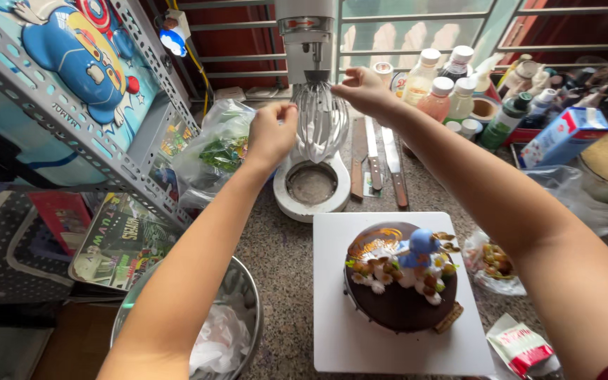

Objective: The person wipes a speckled countertop with a paper towel, removing purple stains. They then move a decorated cake aside, retrieve more paper towels, and continue wiping the countertop and a nearby baking tray. The person also handles a small plastic bag and a mixing bowl during the process.

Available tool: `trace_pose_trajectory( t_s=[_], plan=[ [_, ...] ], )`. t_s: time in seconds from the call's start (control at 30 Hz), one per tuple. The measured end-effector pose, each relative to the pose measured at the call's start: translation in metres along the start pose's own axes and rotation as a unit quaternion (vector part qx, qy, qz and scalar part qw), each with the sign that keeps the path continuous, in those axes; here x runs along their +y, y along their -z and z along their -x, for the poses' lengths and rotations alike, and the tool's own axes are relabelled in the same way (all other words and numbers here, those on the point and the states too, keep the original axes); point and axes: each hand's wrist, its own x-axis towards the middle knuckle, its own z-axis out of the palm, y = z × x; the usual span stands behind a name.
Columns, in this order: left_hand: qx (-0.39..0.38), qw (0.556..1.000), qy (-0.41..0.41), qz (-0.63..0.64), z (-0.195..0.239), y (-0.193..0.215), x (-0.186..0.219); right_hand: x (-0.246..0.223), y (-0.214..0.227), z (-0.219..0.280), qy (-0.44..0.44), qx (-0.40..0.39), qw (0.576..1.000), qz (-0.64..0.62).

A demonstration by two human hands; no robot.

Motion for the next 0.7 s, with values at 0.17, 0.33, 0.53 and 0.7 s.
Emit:
trace_pose_trajectory(
  t_s=[0.17, 0.33, 0.53, 0.7],
  plan=[
    [0.019, 0.993, 0.067, -0.097, -0.060, -0.018, -0.021, 0.018, -0.012, -0.069, 0.010, 0.005, 1.000, 0.018],
    [-0.014, 0.992, 0.064, -0.109, -0.092, -0.048, -0.030, 0.042, -0.018, -0.103, 0.019, -0.005, 0.999, -0.050],
    [-0.046, 0.985, 0.095, -0.135, -0.116, -0.072, -0.029, 0.031, -0.022, -0.092, 0.024, 0.036, 0.996, -0.078],
    [-0.100, 0.979, 0.170, 0.055, -0.135, -0.073, -0.048, -0.012, -0.035, -0.077, -0.092, 0.149, 0.980, 0.092]
  ],
)
